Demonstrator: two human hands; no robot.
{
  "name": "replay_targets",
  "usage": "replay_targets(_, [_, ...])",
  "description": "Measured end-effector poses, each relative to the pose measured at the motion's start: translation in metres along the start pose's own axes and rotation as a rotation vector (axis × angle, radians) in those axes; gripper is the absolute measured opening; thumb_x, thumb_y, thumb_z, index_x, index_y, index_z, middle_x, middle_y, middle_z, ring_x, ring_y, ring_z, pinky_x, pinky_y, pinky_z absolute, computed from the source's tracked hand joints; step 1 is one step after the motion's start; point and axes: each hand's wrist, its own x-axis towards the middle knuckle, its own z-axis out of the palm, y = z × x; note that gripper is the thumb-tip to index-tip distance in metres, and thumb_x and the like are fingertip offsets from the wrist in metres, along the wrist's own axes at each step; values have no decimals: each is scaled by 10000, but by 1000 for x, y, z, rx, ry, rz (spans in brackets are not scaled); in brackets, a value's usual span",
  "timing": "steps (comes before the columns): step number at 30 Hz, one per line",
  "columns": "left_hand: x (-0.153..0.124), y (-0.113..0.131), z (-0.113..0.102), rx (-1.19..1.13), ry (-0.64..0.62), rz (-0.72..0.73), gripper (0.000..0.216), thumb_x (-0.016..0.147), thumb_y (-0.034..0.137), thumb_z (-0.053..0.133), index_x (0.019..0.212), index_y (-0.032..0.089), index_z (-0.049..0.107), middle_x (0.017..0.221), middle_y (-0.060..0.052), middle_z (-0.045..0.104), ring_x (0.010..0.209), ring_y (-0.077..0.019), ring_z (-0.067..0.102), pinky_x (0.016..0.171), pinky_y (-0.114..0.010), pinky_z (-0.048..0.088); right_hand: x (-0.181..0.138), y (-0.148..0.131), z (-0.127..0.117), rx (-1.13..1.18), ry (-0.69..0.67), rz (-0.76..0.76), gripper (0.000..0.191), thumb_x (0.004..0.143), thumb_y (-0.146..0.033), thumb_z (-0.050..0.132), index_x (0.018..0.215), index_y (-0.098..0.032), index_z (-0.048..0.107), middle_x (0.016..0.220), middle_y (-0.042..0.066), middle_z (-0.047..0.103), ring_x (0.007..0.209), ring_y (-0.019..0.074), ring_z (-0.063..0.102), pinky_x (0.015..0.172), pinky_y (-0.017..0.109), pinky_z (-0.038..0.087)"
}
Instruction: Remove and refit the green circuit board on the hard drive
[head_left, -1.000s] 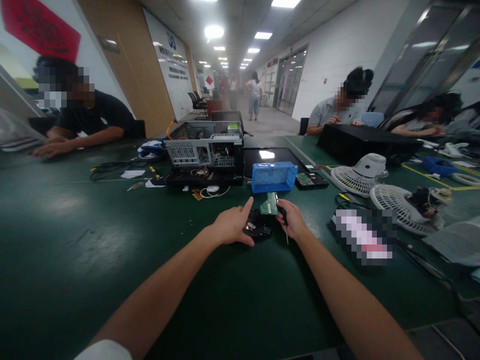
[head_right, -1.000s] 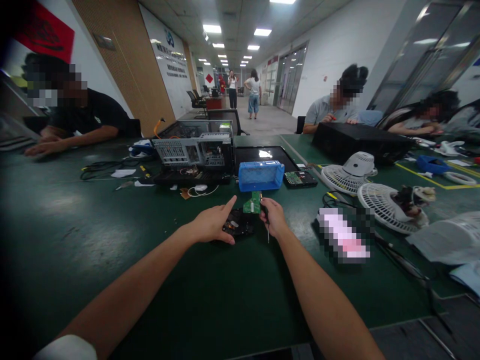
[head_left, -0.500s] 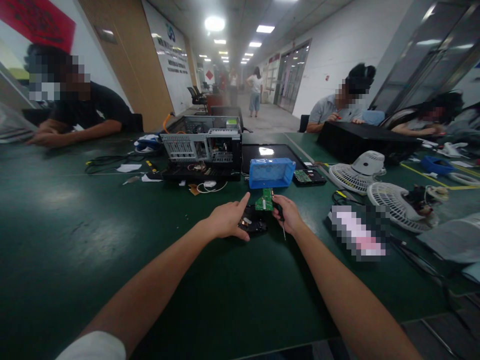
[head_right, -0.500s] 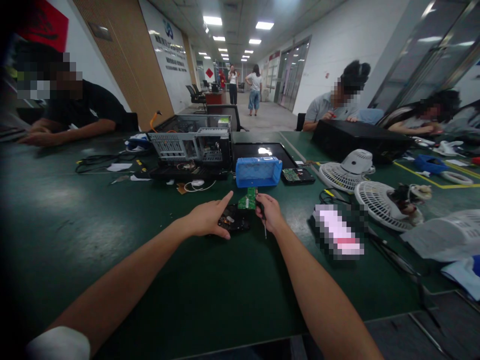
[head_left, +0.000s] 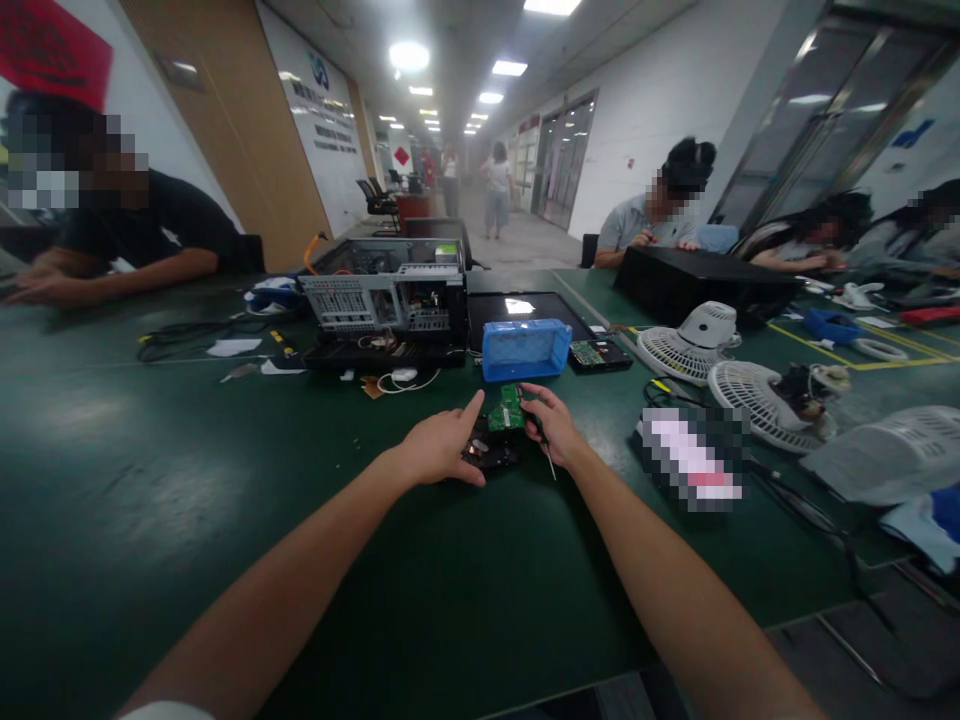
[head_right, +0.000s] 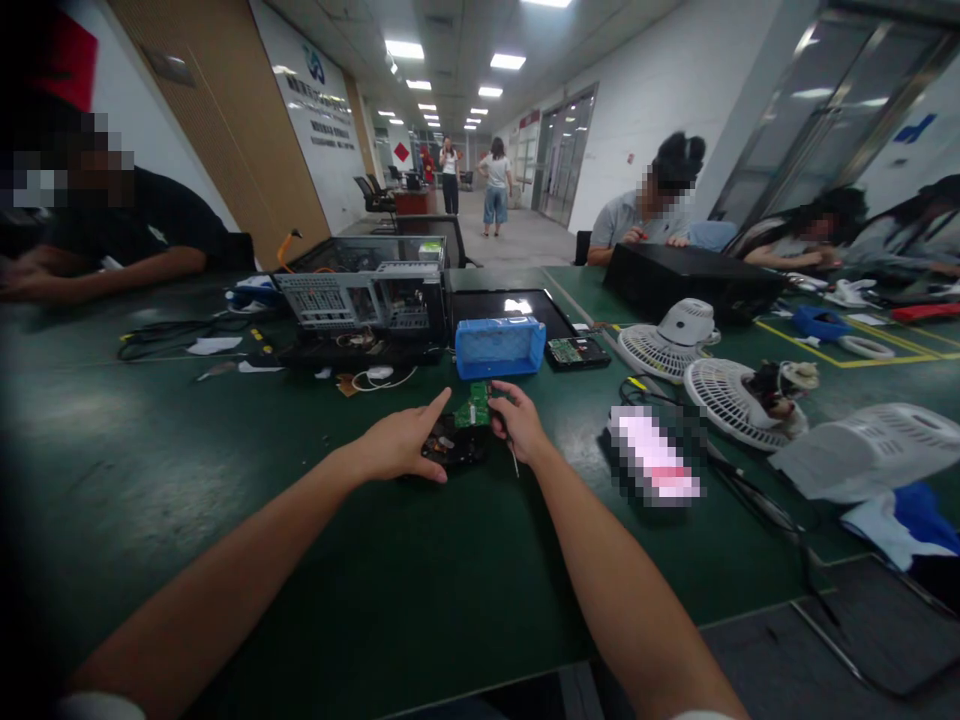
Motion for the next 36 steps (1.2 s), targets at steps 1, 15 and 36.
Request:
replay_targets(1, [0, 1, 0, 0, 1, 4, 1413, 649, 667, 813, 1608, 196, -112, 1530, -232, 448, 1317, -413, 529, 983, -422, 452, 2, 1, 0, -2, 4, -11, 567, 724, -307, 729, 1261, -225, 567, 568, -100, 493, 417, 65, 420, 376, 165, 231])
replay_targets(15, [2, -3, 3, -1, 21, 39, 1357, 643, 696, 795, 1620, 179, 8, 1479, -246, 486, 1298, -429, 527, 991, -441, 451, -9, -4, 1, -118, -48, 14, 628, 749, -303, 700, 1352, -238, 538, 588, -89, 525, 407, 72, 437, 355, 166, 246])
replay_targets(36, [12, -13, 5, -246, 251, 128, 492, 966, 604, 451, 936, 169, 678, 1084, -125, 640, 1129, -287, 554, 975, -401, 447, -19, -11, 1, -163, -161, 40, 651, 778, -335, 738, 1381, -251, 507, 687, -72, 565, 439, 63, 447, 366, 174, 254])
